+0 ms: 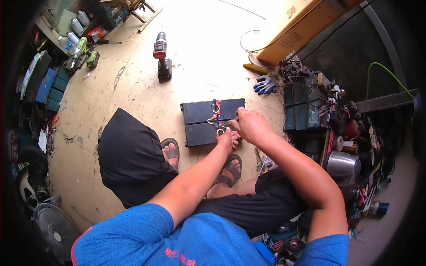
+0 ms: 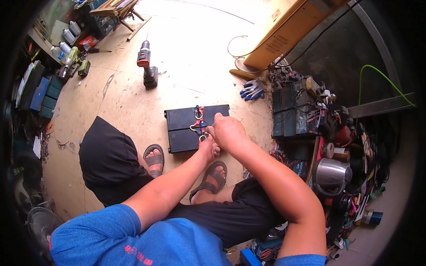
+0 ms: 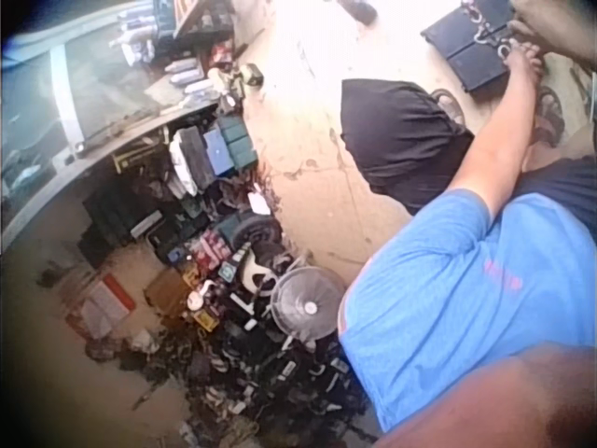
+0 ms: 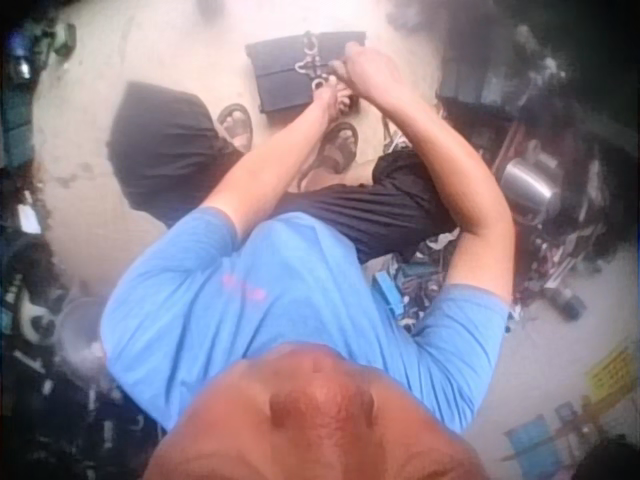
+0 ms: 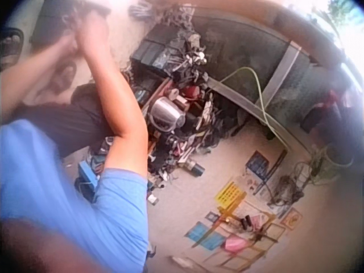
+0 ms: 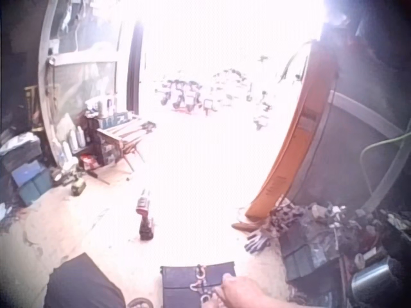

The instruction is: The person works on a black battery pack and charger unit, using a screwdriver to tighten wires and connect components while seated on a workshop floor.

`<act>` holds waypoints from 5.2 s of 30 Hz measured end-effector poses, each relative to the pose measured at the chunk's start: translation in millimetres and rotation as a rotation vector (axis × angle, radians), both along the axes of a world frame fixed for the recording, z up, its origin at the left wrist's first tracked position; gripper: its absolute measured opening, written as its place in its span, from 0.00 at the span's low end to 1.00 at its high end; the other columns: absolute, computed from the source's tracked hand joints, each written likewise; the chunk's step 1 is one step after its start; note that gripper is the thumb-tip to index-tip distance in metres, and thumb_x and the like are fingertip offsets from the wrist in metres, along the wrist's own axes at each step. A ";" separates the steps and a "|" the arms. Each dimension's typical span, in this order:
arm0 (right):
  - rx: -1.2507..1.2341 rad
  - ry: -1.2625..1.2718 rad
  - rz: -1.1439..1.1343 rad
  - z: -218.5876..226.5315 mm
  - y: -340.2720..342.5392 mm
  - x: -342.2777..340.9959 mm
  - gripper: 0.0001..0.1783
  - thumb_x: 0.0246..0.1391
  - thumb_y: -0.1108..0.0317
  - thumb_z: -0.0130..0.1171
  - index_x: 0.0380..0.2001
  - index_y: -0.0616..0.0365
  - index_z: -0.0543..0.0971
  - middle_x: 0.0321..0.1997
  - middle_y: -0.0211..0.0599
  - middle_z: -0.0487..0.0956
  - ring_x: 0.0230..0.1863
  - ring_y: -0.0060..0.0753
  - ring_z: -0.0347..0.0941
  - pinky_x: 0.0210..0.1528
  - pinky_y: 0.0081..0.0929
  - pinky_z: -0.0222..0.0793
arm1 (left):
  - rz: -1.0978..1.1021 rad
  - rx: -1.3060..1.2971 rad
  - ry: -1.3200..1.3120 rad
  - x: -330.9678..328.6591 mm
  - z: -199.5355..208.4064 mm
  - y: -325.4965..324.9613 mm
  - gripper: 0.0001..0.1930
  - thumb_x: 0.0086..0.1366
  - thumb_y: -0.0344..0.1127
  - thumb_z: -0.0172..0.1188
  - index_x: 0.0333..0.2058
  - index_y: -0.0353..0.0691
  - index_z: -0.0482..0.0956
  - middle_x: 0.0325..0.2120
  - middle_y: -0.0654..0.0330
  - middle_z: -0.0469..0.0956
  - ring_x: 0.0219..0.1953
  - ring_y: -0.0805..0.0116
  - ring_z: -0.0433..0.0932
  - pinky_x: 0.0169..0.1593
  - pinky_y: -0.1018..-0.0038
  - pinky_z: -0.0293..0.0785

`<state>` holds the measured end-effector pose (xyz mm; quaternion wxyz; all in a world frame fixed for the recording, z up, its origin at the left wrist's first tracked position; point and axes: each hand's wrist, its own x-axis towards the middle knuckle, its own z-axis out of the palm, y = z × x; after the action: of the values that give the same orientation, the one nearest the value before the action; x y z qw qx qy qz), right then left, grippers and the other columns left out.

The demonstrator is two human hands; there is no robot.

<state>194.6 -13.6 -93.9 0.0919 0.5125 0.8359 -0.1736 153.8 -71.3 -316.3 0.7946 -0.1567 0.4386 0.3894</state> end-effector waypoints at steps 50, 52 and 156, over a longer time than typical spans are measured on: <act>-0.072 -0.126 0.366 -6.6 6.6 6.1 0.15 0.59 0.53 0.61 0.35 0.54 0.81 0.35 0.51 0.84 0.41 0.56 0.82 0.40 0.49 0.77 | -0.781 1.051 0.941 40.7 -44.2 -15.7 0.08 0.64 0.36 0.60 0.39 0.39 0.81 0.31 0.58 0.81 0.34 0.58 0.82 0.37 0.57 0.78; 0.028 0.081 0.184 -3.9 -0.9 6.5 0.18 0.57 0.51 0.64 0.35 0.56 0.81 0.35 0.49 0.84 0.41 0.57 0.81 0.43 0.48 0.77 | -0.565 0.734 0.525 40.5 -39.6 -11.0 0.10 0.64 0.37 0.60 0.39 0.39 0.81 0.32 0.57 0.82 0.35 0.57 0.83 0.39 0.56 0.79; -0.191 0.960 -0.761 99.7 20.0 123.5 0.16 0.60 0.61 0.67 0.46 0.60 0.82 0.27 0.28 0.78 0.22 0.19 0.74 0.24 0.17 0.68 | -0.628 0.688 1.221 27.3 3.8 25.3 0.30 0.62 0.46 0.67 0.57 0.31 0.78 0.51 0.40 0.81 0.55 0.47 0.80 0.59 0.59 0.76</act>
<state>318.1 6.4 5.7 -0.3171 0.6289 0.5236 -0.4793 181.2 -46.0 -312.5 0.4889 0.4744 0.6775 0.2773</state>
